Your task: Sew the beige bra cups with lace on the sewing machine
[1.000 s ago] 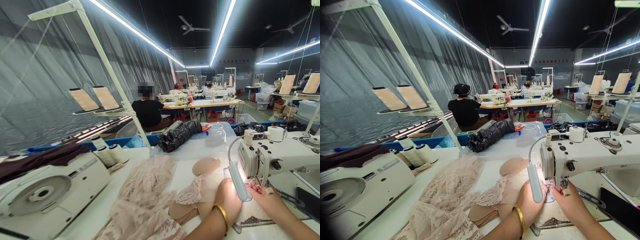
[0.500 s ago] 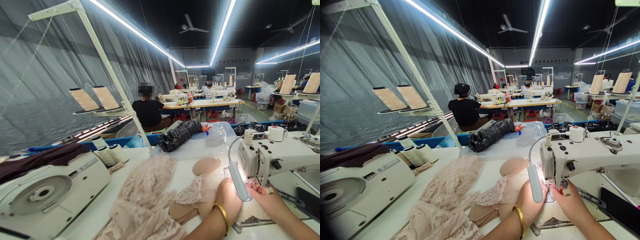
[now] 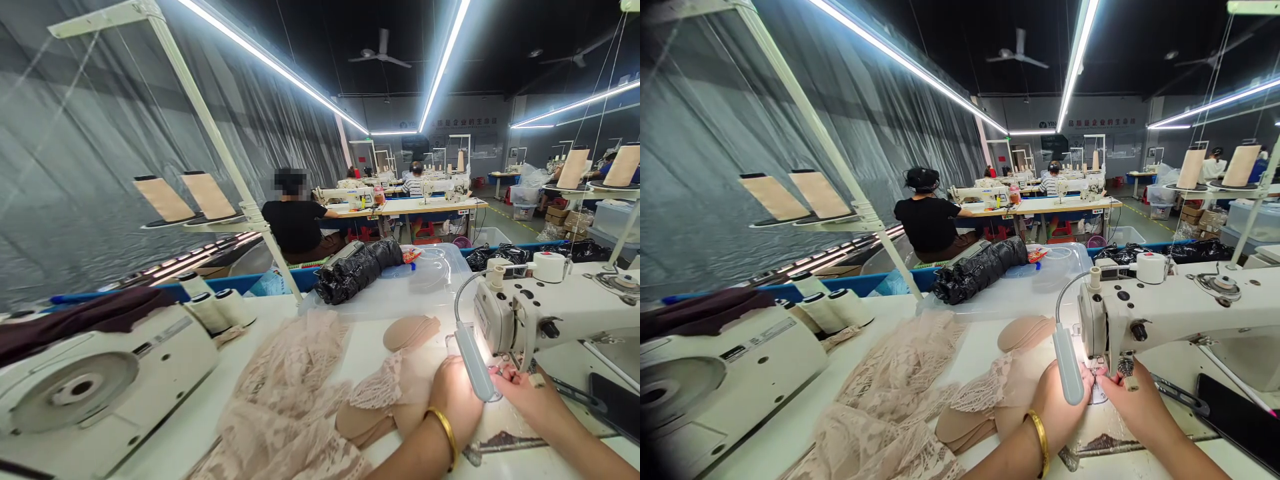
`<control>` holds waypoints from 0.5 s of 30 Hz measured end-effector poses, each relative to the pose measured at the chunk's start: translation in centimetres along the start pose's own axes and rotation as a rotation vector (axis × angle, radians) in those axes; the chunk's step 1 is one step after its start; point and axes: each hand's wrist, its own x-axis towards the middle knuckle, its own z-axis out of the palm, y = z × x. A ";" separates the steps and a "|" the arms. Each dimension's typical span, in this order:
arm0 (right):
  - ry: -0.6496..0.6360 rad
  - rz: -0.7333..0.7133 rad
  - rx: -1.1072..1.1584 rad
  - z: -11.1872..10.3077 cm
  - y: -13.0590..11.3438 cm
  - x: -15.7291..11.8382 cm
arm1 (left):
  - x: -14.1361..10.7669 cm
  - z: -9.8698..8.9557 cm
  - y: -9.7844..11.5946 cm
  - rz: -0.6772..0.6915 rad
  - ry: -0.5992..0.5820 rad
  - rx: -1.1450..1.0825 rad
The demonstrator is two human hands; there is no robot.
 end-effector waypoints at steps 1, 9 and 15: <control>0.000 -0.002 -0.008 0.0 0.0 0.0 | 0.0 0.0 0.0 0.001 0.000 0.004; -0.010 -0.033 -0.074 -0.2 -0.5 0.1 | -0.1 0.1 0.0 -0.006 0.009 0.026; 0.017 -0.070 -0.086 0.3 -1.4 -0.6 | -0.1 0.1 0.1 0.023 0.015 0.010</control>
